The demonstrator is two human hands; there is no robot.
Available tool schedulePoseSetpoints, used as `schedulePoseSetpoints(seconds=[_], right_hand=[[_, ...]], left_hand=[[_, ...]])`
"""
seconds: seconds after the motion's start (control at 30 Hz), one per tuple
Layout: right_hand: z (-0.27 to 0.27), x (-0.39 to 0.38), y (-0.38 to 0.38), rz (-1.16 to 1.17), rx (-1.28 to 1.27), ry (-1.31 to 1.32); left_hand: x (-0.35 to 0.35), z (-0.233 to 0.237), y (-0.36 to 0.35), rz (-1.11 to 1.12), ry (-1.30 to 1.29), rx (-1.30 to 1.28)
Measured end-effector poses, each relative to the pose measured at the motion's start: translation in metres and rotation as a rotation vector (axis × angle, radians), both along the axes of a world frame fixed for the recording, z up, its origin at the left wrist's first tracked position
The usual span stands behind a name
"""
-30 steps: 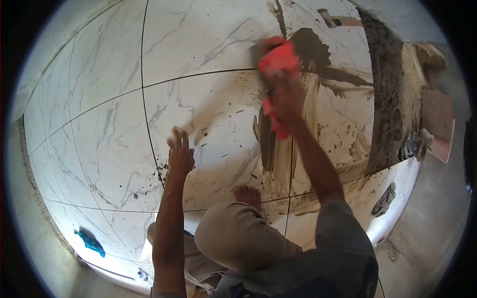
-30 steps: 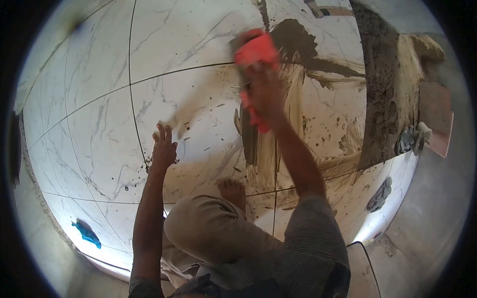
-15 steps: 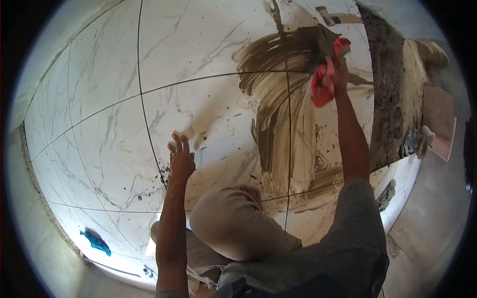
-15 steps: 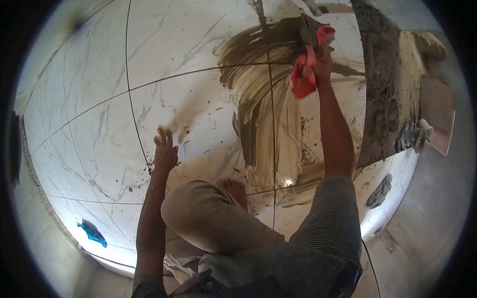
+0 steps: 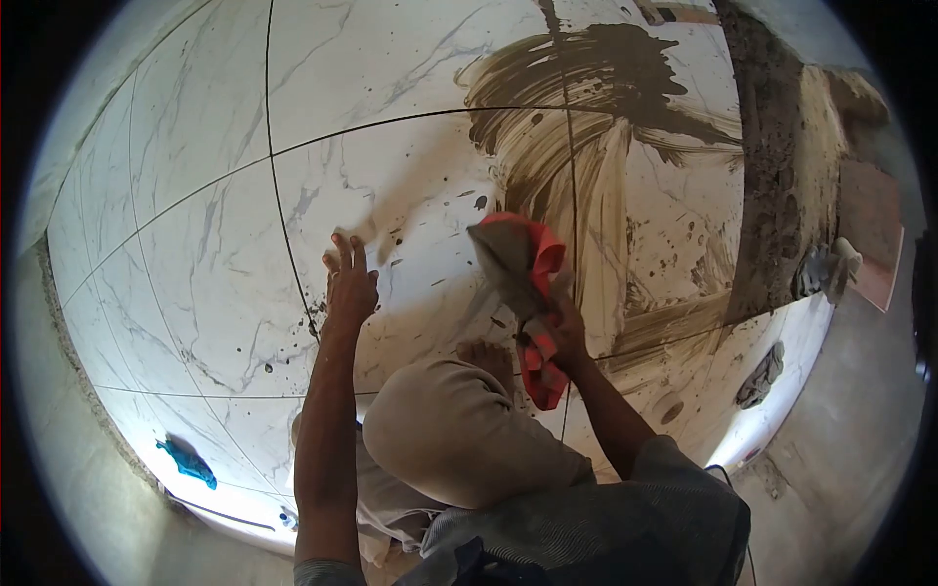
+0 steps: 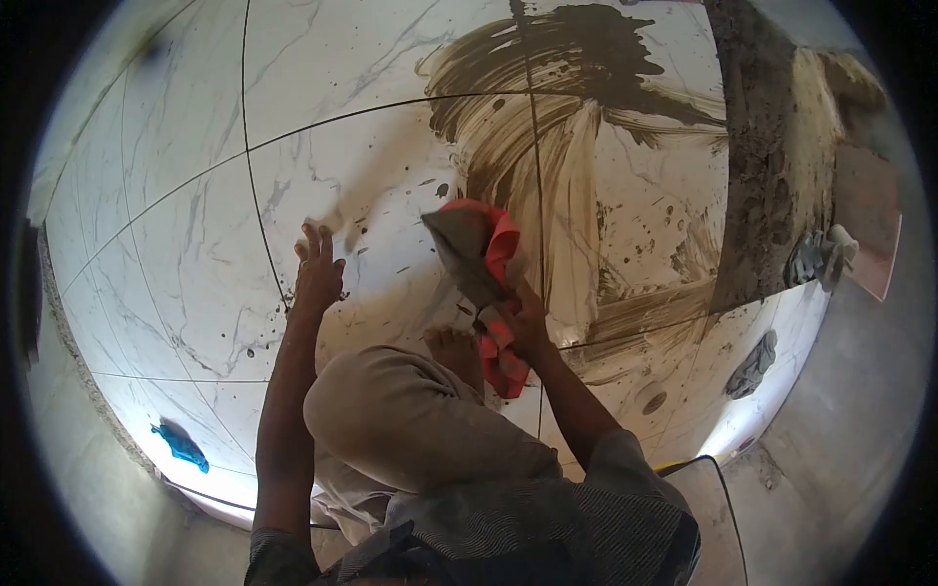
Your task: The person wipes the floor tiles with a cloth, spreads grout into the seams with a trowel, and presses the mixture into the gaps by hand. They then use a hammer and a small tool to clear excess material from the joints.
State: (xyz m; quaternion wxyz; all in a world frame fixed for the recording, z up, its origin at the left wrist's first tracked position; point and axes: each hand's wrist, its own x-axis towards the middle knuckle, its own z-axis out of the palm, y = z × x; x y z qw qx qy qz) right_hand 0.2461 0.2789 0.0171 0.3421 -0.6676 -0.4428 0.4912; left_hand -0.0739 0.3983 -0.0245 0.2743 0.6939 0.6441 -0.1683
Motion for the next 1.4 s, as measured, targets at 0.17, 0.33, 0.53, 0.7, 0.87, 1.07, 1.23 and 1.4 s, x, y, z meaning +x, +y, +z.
schedulePoseSetpoints(seconds=[0.17, 0.33, 0.53, 0.7, 0.87, 1.07, 1.23, 1.4], right_hand=[[-0.048, -0.002, 0.005, 0.121, 0.192, -0.309], [-0.052, 0.000, 0.089, 0.297, 0.526, -0.594], [-0.068, 0.007, 0.245, 0.252, 0.520, -0.869], [-0.079, 0.075, 0.339, 0.011, 0.434, -1.128], [-0.049, 0.194, 0.348, -0.303, -0.155, -1.301], [-0.042, 0.199, 0.270, -0.359, 0.512, -0.379], [-0.024, 0.088, 0.209, -0.102, 0.661, -0.787], [-0.030, 0.019, 0.191, -0.053, 0.634, -0.747]], left_hand=[[0.002, 0.002, 0.001, 0.018, 0.001, -0.015], [0.003, 0.004, 0.000, 0.004, 0.013, -0.007], [0.004, 0.005, 0.000, 0.020, 0.003, -0.016], [0.003, 0.007, 0.001, 0.029, 0.005, -0.039], [0.002, 0.003, -0.001, 0.016, 0.016, -0.019], [-0.002, 0.001, -0.002, 0.015, -0.052, -0.008], [-0.002, 0.001, 0.000, -0.001, -0.016, -0.013], [-0.001, 0.007, 0.004, 0.019, -0.032, -0.018]])
